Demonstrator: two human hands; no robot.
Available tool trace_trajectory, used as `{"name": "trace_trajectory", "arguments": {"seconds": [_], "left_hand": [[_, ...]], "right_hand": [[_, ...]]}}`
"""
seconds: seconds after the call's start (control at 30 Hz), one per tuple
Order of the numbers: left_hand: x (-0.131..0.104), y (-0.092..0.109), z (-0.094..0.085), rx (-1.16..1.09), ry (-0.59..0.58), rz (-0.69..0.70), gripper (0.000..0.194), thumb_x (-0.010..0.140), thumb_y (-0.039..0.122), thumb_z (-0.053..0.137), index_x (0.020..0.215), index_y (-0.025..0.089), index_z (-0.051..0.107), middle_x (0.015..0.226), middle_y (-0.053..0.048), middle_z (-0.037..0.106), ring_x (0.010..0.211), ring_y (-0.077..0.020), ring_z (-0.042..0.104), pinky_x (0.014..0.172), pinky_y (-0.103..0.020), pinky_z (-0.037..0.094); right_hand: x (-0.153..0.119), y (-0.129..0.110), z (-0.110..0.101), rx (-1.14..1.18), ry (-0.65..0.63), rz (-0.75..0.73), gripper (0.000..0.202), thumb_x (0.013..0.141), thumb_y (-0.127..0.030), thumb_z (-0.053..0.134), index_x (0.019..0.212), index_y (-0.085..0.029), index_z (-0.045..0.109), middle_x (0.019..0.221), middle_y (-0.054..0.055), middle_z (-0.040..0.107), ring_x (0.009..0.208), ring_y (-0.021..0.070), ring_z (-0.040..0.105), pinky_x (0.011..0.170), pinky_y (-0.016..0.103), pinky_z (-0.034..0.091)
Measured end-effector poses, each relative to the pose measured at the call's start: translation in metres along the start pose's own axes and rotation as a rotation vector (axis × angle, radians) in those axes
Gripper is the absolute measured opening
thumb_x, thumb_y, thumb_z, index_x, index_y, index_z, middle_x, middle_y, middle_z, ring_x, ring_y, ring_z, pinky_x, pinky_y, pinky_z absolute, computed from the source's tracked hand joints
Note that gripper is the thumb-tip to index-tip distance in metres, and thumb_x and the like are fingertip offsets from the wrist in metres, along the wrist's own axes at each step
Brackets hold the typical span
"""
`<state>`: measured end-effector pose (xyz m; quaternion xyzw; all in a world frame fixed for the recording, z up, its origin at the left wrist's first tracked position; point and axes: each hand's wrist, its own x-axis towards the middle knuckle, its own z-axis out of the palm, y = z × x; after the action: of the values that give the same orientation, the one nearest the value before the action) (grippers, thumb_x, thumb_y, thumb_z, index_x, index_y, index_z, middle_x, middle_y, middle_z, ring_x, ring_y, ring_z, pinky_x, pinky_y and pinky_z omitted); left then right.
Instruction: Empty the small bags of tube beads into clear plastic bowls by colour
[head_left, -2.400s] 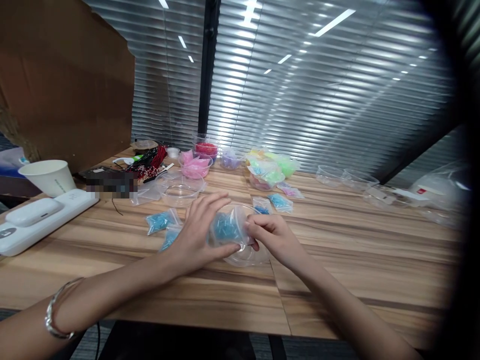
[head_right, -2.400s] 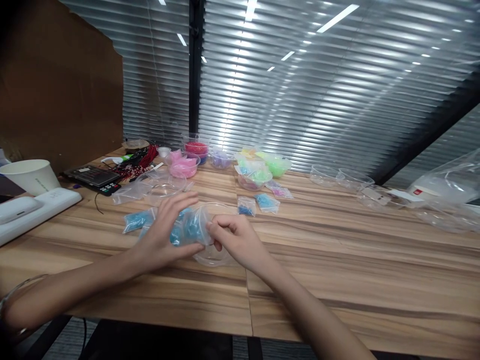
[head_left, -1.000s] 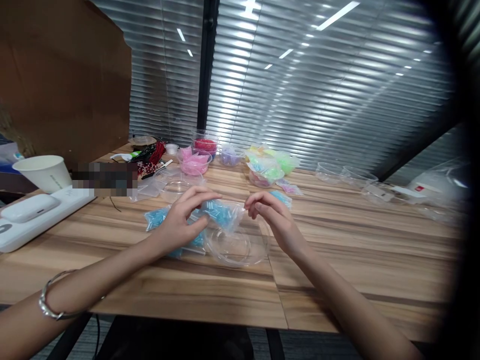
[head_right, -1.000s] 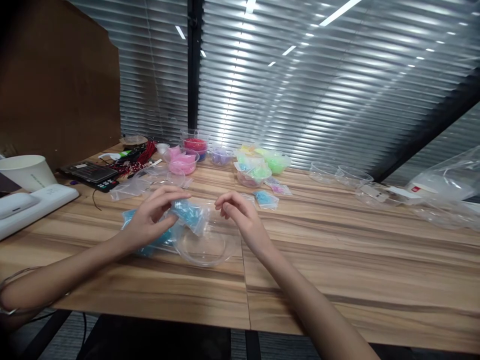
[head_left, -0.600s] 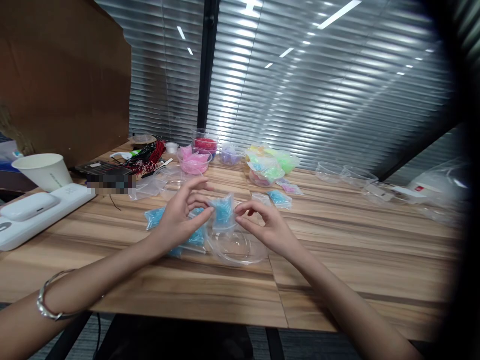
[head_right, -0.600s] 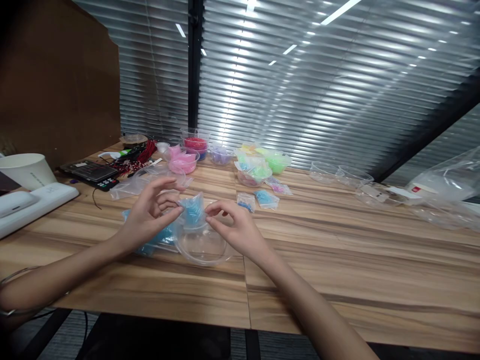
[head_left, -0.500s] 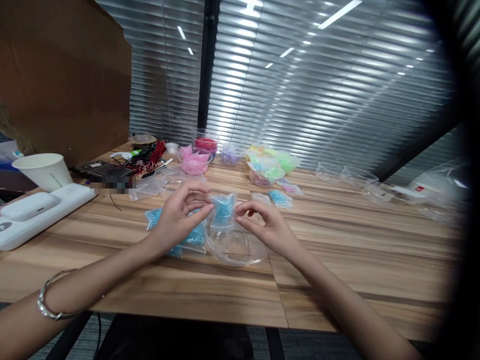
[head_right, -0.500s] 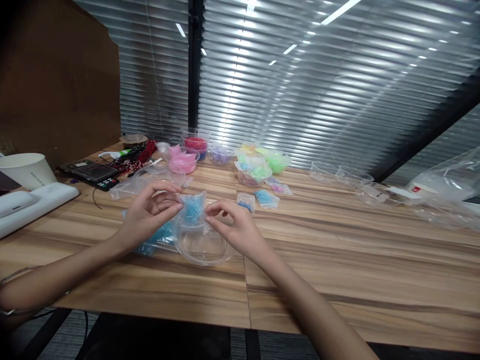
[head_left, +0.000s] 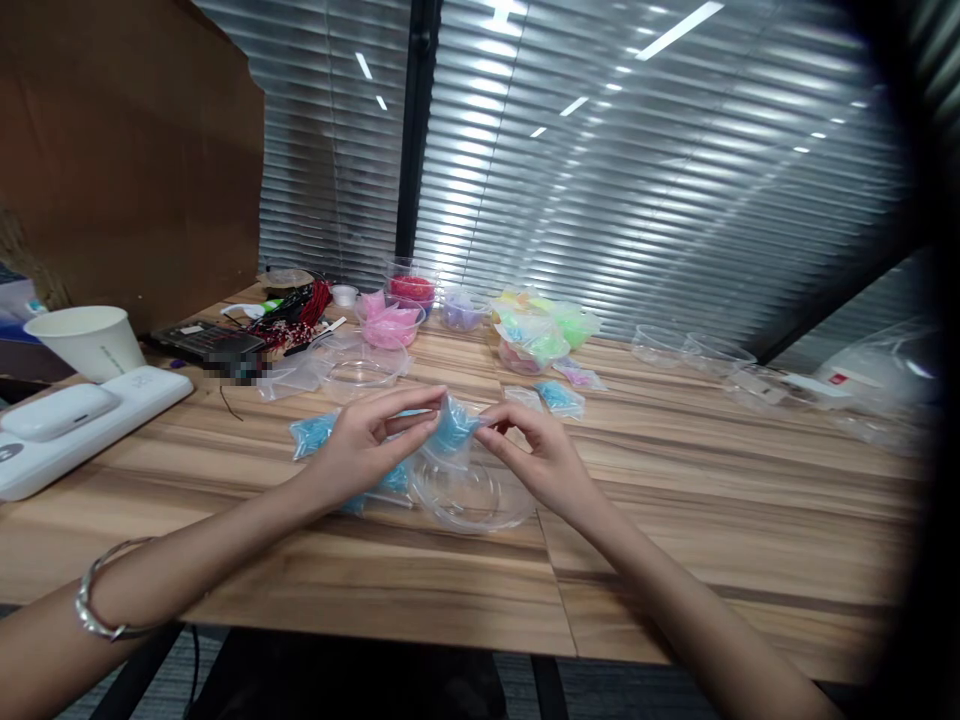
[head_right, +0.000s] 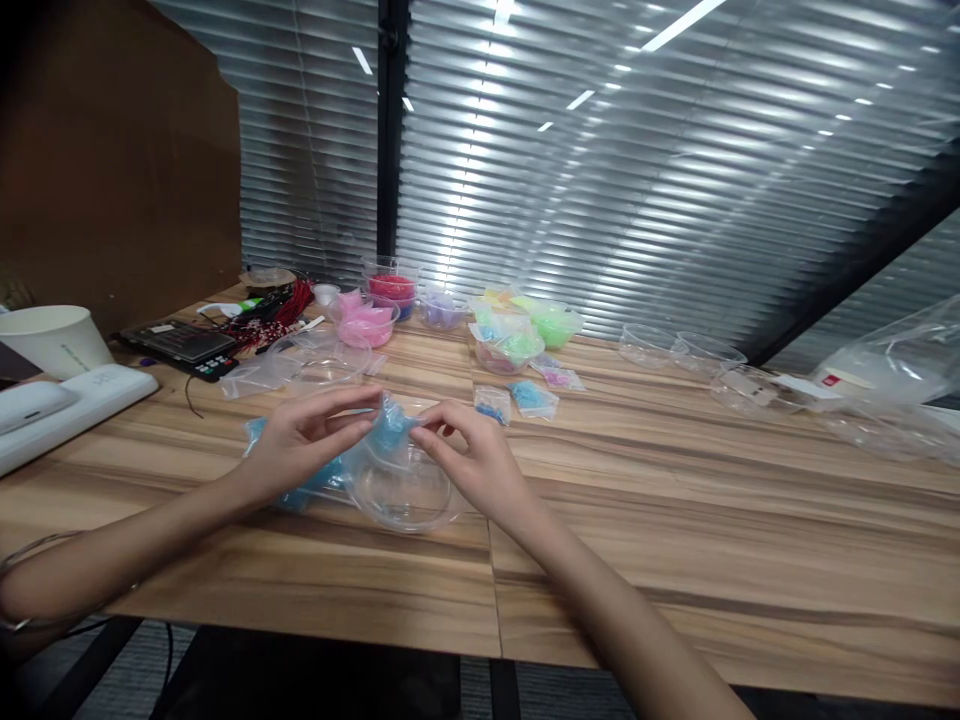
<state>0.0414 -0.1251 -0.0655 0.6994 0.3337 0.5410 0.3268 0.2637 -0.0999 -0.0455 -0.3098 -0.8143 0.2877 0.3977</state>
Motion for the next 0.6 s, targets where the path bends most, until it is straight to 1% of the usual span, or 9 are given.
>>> {"name": "trace_trajectory", "arguments": {"seconds": [0.07,0.13,0.23,0.3,0.4,0.47,0.6], "left_hand": [[0.0001,0.0004,-0.0007,0.066,-0.063,0.051,0.038,0.087,0.021,0.064,0.124,0.024,0.061,0.127,-0.008,0.062,0.117,-0.0217,0.060,0.101,-0.040,0.052],[0.0002,0.0012,-0.0009,0.128,-0.101,0.098,0.037,0.087,0.019,0.063,0.123,0.024,0.062,0.125,-0.008,0.064,0.119,-0.0218,0.058,0.103,-0.041,0.050],[0.0001,0.0034,-0.0001,0.091,-0.114,0.102,0.033,0.087,0.018,0.063,0.120,0.023,0.063,0.122,-0.008,0.064,0.116,-0.0205,0.059,0.100,-0.038,0.051],[-0.0003,0.0054,0.0009,0.066,-0.093,0.092,0.023,0.087,0.019,0.062,0.110,0.021,0.065,0.115,-0.008,0.065,0.110,-0.0193,0.061,0.093,-0.035,0.054],[-0.0008,0.0073,0.0020,0.160,-0.042,0.085,0.008,0.087,0.022,0.063,0.093,0.018,0.067,0.098,-0.006,0.067,0.094,-0.0164,0.064,0.081,-0.029,0.055],[-0.0010,0.0064,0.0025,0.203,-0.009,0.059,0.008,0.087,0.023,0.064,0.093,0.018,0.066,0.092,-0.004,0.067,0.086,-0.0141,0.063,0.076,-0.026,0.053],[-0.0007,0.0007,0.0031,0.156,0.077,0.028,0.010,0.085,0.023,0.067,0.093,0.019,0.064,0.088,-0.002,0.066,0.082,-0.0128,0.063,0.075,-0.024,0.053]], "right_hand": [[-0.0010,-0.0015,0.0012,-0.017,0.005,-0.017,0.011,0.091,-0.030,0.059,0.087,-0.021,0.064,0.082,0.002,0.066,0.078,0.0170,0.060,0.071,0.030,0.046],[-0.0015,-0.0024,0.0023,-0.037,0.001,-0.025,0.011,0.091,-0.030,0.058,0.087,-0.020,0.064,0.083,0.003,0.066,0.078,0.0167,0.060,0.071,0.030,0.046],[-0.0017,-0.0027,0.0024,-0.066,0.007,-0.036,0.010,0.092,-0.027,0.057,0.088,-0.020,0.063,0.084,0.003,0.065,0.078,0.0163,0.059,0.072,0.030,0.045],[-0.0018,-0.0029,0.0018,-0.086,0.028,-0.044,0.010,0.092,-0.025,0.056,0.086,-0.020,0.062,0.083,0.002,0.065,0.078,0.0162,0.059,0.072,0.030,0.045],[-0.0023,-0.0038,0.0012,-0.105,0.047,-0.048,0.011,0.091,-0.023,0.057,0.083,-0.020,0.062,0.080,0.002,0.065,0.077,0.0161,0.059,0.073,0.030,0.044],[-0.0026,-0.0041,0.0016,-0.111,0.057,-0.043,0.011,0.091,-0.023,0.057,0.082,-0.020,0.063,0.080,0.002,0.065,0.076,0.0161,0.059,0.071,0.030,0.045],[-0.0023,-0.0014,0.0020,-0.136,0.087,-0.019,0.010,0.091,-0.024,0.058,0.086,-0.019,0.065,0.081,0.003,0.066,0.075,0.0157,0.058,0.067,0.029,0.044]]}}
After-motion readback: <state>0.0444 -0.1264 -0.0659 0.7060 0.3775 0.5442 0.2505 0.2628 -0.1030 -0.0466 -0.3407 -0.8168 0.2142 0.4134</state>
